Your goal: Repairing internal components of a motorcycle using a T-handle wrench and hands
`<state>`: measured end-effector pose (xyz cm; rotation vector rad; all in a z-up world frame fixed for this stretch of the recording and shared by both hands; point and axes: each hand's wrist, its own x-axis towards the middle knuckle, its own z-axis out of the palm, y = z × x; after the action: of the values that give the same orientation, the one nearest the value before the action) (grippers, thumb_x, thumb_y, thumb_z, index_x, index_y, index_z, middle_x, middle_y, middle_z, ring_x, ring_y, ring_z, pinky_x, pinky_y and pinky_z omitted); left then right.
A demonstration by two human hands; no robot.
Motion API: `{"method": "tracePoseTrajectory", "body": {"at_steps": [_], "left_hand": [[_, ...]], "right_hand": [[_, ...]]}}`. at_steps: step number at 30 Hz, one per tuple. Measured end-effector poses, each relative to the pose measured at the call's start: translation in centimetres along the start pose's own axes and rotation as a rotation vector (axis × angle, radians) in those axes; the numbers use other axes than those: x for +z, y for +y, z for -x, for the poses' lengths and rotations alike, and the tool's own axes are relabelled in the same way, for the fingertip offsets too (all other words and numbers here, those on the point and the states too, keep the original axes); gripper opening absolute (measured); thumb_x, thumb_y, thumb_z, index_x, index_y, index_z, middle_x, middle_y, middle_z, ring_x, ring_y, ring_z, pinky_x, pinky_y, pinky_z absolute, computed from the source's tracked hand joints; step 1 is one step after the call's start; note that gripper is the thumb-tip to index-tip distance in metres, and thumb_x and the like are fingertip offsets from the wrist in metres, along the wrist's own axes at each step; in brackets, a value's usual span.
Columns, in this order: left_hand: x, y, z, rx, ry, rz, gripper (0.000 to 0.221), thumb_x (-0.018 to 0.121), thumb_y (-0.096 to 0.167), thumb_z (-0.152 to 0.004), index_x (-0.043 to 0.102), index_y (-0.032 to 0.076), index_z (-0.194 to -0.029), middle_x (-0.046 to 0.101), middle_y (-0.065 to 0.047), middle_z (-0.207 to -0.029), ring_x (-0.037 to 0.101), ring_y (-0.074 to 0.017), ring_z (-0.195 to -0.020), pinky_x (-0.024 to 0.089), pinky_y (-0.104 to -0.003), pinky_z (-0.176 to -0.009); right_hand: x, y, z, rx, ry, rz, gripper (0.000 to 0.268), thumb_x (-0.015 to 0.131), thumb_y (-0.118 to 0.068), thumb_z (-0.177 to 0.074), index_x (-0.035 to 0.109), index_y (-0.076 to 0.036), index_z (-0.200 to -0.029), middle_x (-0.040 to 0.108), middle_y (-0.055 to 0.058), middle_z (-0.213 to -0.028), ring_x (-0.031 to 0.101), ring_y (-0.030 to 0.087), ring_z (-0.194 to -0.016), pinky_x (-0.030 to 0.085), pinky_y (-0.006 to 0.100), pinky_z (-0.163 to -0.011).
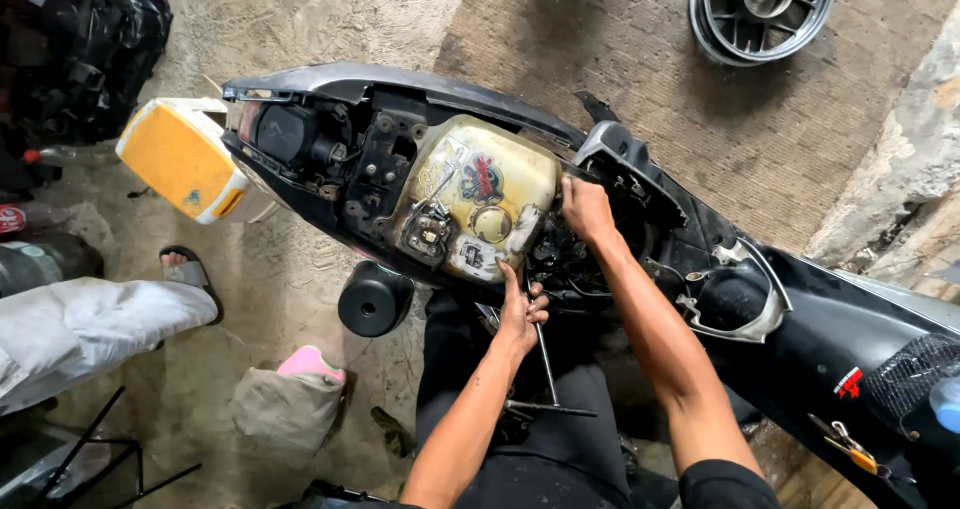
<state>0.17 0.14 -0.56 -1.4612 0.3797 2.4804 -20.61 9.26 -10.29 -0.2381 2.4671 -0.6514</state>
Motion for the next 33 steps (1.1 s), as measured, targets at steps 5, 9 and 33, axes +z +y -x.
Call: {"method": "tracePoseTrajectory", "body": {"at_steps": [5,9,33], "left_hand": [[-1.0,-0.7,-1.0,0.004,0.004,-0.007,0.079,0.04,0.091,-0.084,0.048,0.04,-0.144,0.033,0.004,-0.086,0.034,-0.0009,-0.052,0.02,-0.006,-0.035],[0.0,0.0,-0.1,0.007,0.005,-0.008,0.082,0.04,0.091,-0.084,0.045,0.039,-0.148,0.032,0.004,-0.086,0.033,-0.0008,-0.052,0.02,-0.006,-0.036],[0.7,0.5,0.6,0.018,0.018,0.021,0.075,0.042,0.089,-0.085,0.054,0.032,-0.132,0.033,0.003,-0.083,0.035,-0.0008,-0.049,0.02,-0.005,-0.033]], "right_hand": [[-2.8,-4.7,3.1,0.133,0.061,-0.081,0.054,0.04,-0.05,-0.108,0.071,-0.008,-0.095,0.074,0.02,-0.092,0.072,0.047,-0.095,0.056,0.06,-0.082],[-3.6,-6.3,4.4,-0.146,0.163,0.308,0.028,0.043,-0.033,-0.108,0.056,-0.008,-0.109,0.059,0.016,-0.1,0.072,0.043,-0.087,0.06,0.057,-0.072],[-1.6,-3.1,1.7,-0.19,-0.026,0.467,0.025,0.046,-0.001,-0.095,0.056,0.008,-0.116,0.058,0.022,-0.109,0.071,0.049,-0.092,0.061,0.057,-0.077]]}}
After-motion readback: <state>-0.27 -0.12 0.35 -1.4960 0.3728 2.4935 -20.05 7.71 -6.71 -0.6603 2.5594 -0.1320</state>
